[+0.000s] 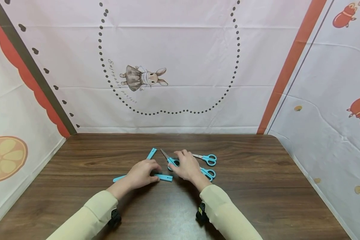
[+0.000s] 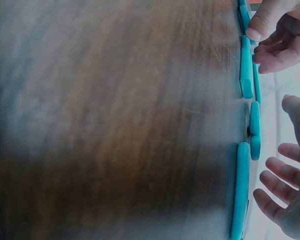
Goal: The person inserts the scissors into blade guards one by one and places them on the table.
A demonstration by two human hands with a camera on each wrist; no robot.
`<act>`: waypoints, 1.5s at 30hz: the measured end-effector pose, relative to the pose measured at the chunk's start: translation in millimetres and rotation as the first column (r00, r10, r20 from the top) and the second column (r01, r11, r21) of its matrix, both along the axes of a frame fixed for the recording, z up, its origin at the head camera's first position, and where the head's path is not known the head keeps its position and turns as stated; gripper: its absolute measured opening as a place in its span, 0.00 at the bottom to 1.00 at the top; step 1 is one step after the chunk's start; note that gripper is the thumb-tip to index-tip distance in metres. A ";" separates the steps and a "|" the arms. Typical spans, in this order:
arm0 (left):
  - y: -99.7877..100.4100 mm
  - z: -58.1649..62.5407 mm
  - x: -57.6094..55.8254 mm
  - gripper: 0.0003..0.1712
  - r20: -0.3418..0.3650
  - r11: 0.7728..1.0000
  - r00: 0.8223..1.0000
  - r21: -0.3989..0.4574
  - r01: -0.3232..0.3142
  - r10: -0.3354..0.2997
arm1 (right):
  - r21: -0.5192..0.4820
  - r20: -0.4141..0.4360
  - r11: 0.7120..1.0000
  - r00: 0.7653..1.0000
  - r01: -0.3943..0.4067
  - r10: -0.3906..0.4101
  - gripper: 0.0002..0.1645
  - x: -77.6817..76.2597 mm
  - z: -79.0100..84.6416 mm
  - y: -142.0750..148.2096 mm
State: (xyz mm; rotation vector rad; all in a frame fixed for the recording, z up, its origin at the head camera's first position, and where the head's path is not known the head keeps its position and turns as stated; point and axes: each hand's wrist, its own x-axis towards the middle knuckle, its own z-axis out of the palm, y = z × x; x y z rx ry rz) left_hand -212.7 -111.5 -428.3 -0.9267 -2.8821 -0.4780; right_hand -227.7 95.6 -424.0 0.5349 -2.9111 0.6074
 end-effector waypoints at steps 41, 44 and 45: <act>-18.8 10.7 20.6 0.07 -0.101 0.997 0.992 0.002 0.078 -0.077 | 0.153 -0.014 0.988 1.000 0.011 -0.009 0.35 1.6 -8.6 -6.9; -21.8 10.6 21.9 0.07 -0.104 0.997 0.992 0.007 0.076 -0.075 | 0.171 -0.012 0.985 1.000 0.016 -0.014 0.36 1.7 -8.7 -7.6; -22.9 10.3 22.1 0.07 -0.106 0.997 0.992 0.005 0.073 -0.072 | 0.178 -0.012 0.984 1.000 0.018 -0.016 0.36 1.7 -8.7 -8.0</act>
